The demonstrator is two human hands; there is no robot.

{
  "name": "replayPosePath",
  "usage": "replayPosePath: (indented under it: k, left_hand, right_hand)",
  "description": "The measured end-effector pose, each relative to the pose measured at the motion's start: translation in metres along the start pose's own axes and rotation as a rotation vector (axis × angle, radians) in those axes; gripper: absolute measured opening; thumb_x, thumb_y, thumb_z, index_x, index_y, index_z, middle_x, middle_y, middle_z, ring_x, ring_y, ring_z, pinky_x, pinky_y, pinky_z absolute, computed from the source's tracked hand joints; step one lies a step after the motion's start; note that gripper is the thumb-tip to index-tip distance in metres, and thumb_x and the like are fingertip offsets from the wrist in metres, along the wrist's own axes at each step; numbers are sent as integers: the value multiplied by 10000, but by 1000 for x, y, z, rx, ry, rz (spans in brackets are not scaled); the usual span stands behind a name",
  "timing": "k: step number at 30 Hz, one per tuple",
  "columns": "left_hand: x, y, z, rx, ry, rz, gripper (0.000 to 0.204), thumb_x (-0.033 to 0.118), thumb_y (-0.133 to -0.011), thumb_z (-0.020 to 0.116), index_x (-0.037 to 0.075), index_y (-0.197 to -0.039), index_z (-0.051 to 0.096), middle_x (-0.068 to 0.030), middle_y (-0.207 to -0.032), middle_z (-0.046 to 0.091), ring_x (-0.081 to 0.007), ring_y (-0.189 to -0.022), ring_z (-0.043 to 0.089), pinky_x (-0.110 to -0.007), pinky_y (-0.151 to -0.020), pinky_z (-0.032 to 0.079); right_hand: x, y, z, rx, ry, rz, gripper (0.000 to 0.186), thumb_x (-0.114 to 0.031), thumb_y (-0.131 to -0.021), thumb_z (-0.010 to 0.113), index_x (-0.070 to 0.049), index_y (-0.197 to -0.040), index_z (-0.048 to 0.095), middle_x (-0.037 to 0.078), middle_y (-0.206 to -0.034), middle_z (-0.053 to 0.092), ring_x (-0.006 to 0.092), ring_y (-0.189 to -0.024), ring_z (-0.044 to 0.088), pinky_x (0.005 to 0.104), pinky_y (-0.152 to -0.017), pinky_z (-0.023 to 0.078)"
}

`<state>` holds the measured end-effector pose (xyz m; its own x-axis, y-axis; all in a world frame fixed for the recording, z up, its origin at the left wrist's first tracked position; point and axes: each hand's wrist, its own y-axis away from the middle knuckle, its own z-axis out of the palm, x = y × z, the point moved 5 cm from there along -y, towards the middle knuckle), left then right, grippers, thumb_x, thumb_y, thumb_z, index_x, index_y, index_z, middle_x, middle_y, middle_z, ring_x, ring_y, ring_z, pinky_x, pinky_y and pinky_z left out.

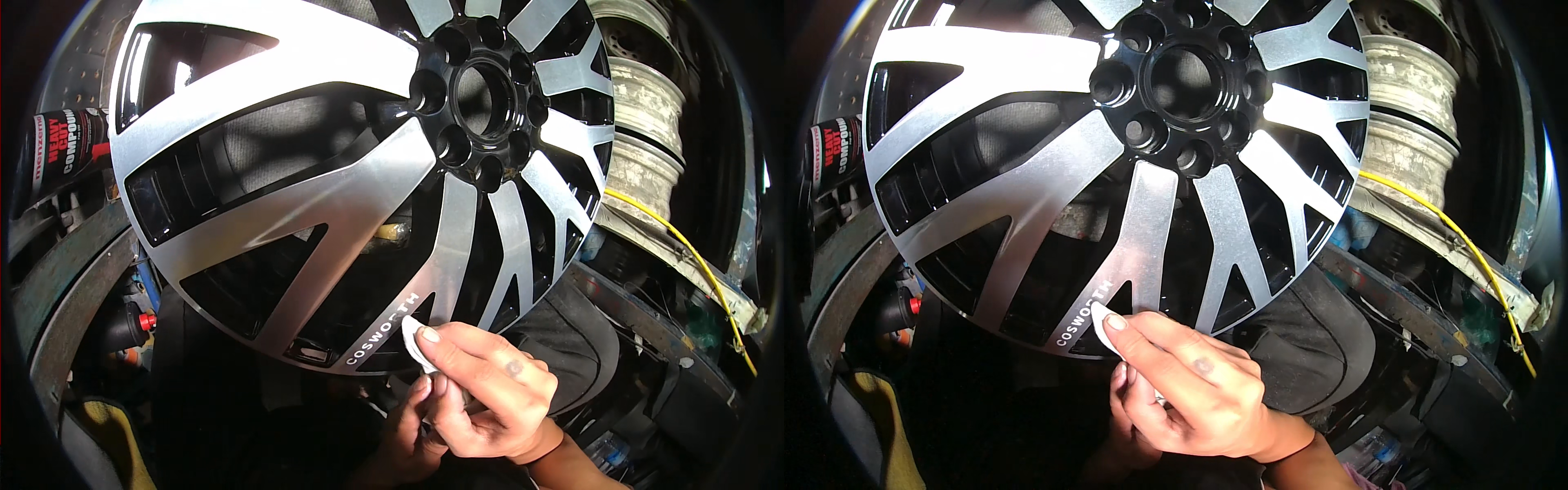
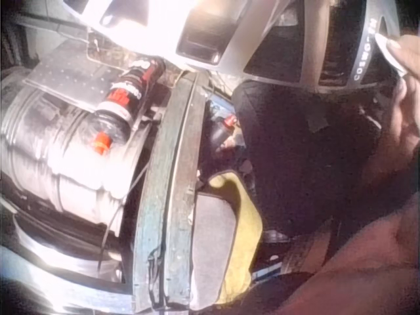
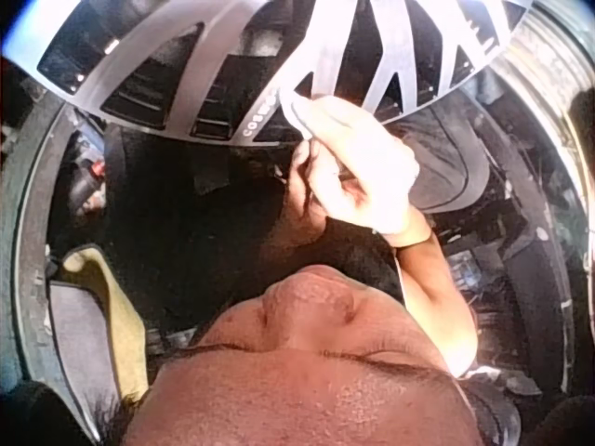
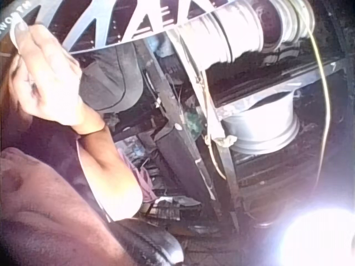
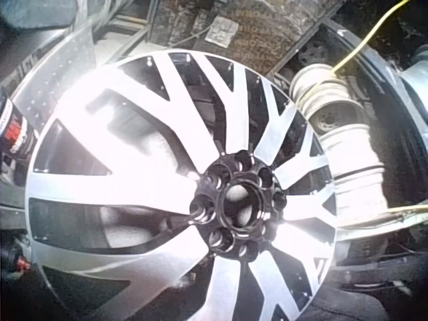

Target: The person cleans a small area on the spoke of a car wheel using a cloth and then applies a liquid substance from a small bottle to the same area.

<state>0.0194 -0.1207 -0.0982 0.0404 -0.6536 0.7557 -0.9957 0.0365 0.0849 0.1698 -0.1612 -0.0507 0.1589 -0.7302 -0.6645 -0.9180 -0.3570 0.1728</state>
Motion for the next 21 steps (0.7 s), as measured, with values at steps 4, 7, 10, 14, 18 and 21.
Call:
replayPosePath:
  k: [4,7,10,14,18,21]
  left_hand:
    - [-5,-15,-11,43,725,-108,293,67,-1009,435,-162,-1189,471,-215,-1199,556,-255,-1060,604,-341,-955,501]
    - [-3,-8,-6,8,622,-127,295,62,-1012,423,-151,-1213,460,-224,-1228,530,-281,-1075,600,-347,-954,503]
    - [-5,4,3,-53,527,-242,355,123,-1025,406,-137,-1266,414,-236,-1265,497,-303,-1112,575,-372,-970,484]
    - [-15,-27,-10,90,1376,-531,602,377,-1024,375,-96,-1381,268,-252,-1349,426,-304,-1230,477,-425,-1019,406]
    - [-30,-14,-18,185,1178,-632,525,329,-1000,325,-72,-1335,383,-213,-1237,507,-244,-1110,533,-363,-957,413]
    - [-41,-20,-29,287,1062,-586,350,215,-956,439,-68,-1127,554,-188,-1044,596,-226,-905,588,-331,-811,460]
  right_hand:
    - [6,8,-8,12,-49,27,390,58,-675,611,44,-1057,688,170,-944,678,205,-702,691,275,-630,574]
    - [5,9,-7,15,-49,42,325,37,-718,601,39,-1030,689,185,-918,687,221,-732,701,263,-612,560]
    - [5,8,-4,-2,-64,36,338,41,-707,604,38,-1033,693,180,-919,688,223,-726,702,263,-603,560]
    - [6,14,-10,-19,-104,3,319,43,-701,600,47,-1003,702,178,-928,690,223,-715,701,263,-608,562]
    - [6,22,-14,-227,-486,199,288,47,-751,595,54,-1022,691,190,-941,685,248,-764,696,292,-682,554]
    - [11,31,-6,-505,-696,243,321,8,-866,585,26,-1185,619,162,-1071,654,248,-925,667,314,-802,523]
